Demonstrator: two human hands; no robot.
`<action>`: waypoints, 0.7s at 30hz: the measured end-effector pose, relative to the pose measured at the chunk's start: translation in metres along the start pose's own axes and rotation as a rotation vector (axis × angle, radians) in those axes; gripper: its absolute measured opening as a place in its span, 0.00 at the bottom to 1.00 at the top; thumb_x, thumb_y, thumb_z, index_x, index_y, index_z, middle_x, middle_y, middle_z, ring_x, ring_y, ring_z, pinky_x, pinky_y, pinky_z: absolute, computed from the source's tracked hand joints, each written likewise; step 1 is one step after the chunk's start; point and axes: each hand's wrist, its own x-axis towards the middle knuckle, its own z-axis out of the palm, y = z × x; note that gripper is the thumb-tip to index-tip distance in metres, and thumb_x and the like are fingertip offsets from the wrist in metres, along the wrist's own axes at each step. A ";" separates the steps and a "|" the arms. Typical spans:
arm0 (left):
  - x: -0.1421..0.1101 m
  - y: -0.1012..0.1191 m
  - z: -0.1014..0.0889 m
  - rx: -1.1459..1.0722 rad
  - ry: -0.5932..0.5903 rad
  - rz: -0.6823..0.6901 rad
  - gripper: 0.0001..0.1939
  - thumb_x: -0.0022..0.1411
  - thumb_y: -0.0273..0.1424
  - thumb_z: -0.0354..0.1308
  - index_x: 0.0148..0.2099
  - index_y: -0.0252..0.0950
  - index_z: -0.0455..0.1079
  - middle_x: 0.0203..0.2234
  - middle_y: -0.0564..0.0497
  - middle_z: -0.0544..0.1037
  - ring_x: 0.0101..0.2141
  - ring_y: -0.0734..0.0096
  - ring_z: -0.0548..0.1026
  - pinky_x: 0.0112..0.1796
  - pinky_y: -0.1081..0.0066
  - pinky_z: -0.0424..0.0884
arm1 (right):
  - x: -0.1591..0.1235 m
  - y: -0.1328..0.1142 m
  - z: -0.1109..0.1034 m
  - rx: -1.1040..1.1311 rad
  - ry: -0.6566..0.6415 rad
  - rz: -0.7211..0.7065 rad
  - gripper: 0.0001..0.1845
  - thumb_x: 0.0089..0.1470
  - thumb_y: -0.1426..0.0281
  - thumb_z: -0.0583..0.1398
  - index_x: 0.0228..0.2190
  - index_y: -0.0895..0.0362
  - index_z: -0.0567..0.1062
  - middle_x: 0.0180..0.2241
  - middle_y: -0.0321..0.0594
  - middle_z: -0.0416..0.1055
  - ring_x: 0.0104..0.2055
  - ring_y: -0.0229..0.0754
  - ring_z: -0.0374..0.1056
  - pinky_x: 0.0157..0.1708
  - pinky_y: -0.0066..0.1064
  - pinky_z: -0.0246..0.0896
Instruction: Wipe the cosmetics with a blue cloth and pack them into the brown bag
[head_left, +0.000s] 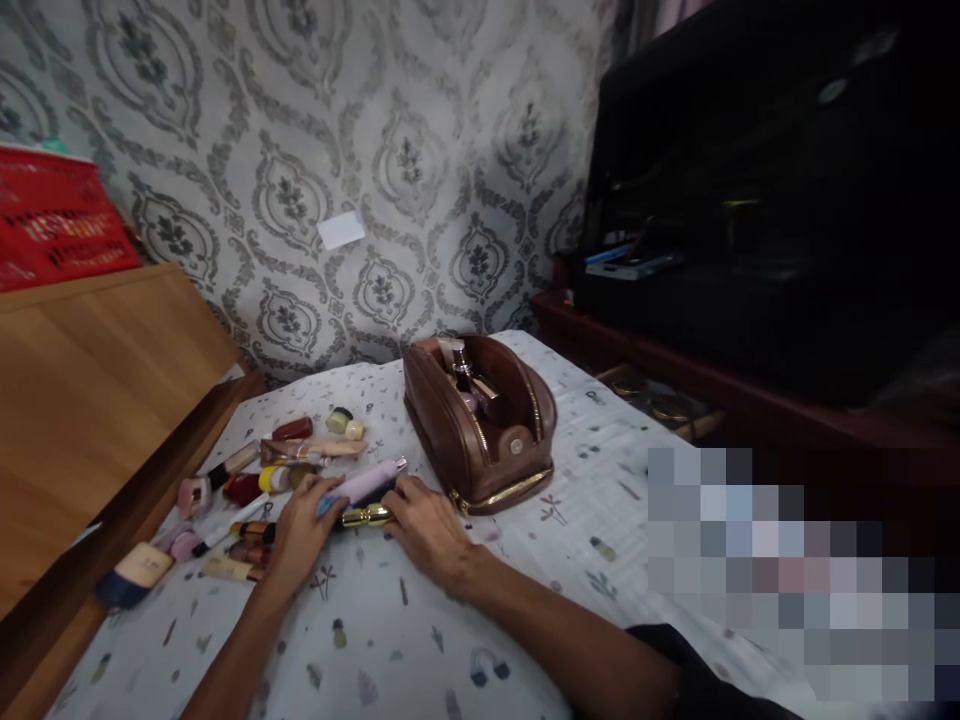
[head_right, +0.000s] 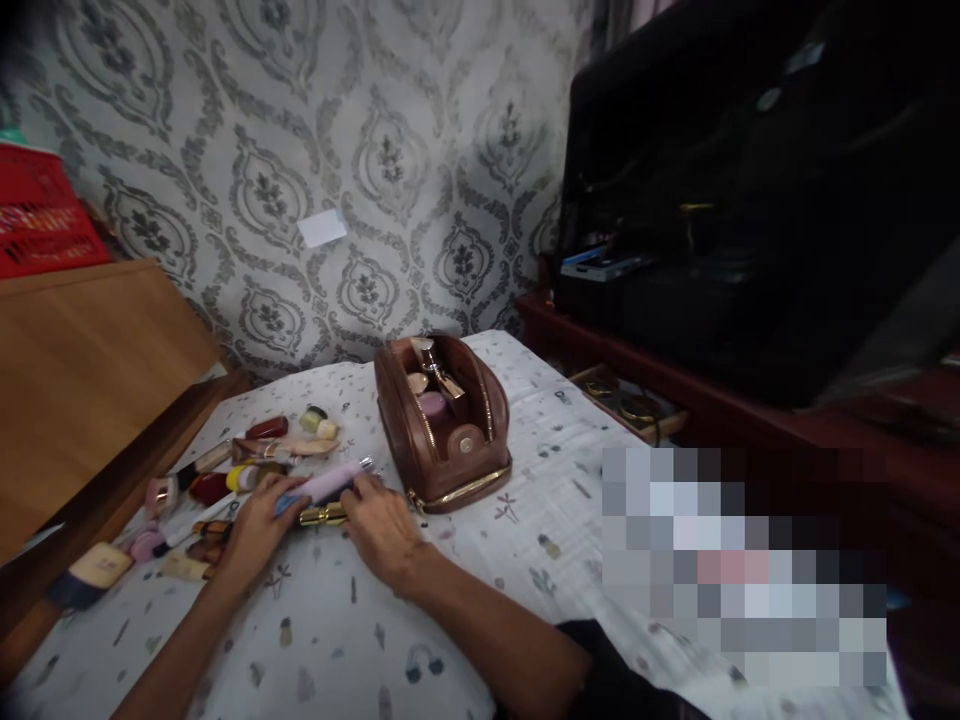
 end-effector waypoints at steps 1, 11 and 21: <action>-0.001 0.000 0.000 0.016 0.021 0.009 0.15 0.62 0.40 0.53 0.46 0.40 0.74 0.38 0.48 0.74 0.40 0.59 0.75 0.42 0.61 0.71 | 0.000 0.000 -0.001 -0.009 0.003 0.023 0.06 0.59 0.70 0.60 0.39 0.56 0.74 0.43 0.43 0.70 0.47 0.45 0.68 0.39 0.33 0.67; -0.006 0.004 -0.005 0.039 -0.033 -0.022 0.18 0.64 0.41 0.50 0.50 0.39 0.70 0.42 0.47 0.79 0.42 0.57 0.78 0.42 0.61 0.73 | -0.002 -0.001 0.002 -0.015 0.028 -0.056 0.09 0.59 0.73 0.58 0.43 0.55 0.73 0.46 0.43 0.69 0.43 0.43 0.70 0.36 0.31 0.67; -0.014 -0.006 0.003 -0.046 0.043 -0.012 0.18 0.63 0.43 0.52 0.49 0.39 0.72 0.45 0.46 0.80 0.45 0.57 0.77 0.48 0.60 0.72 | -0.002 -0.001 0.009 -0.108 0.010 -0.109 0.08 0.61 0.73 0.55 0.40 0.54 0.73 0.44 0.40 0.70 0.33 0.42 0.72 0.25 0.31 0.61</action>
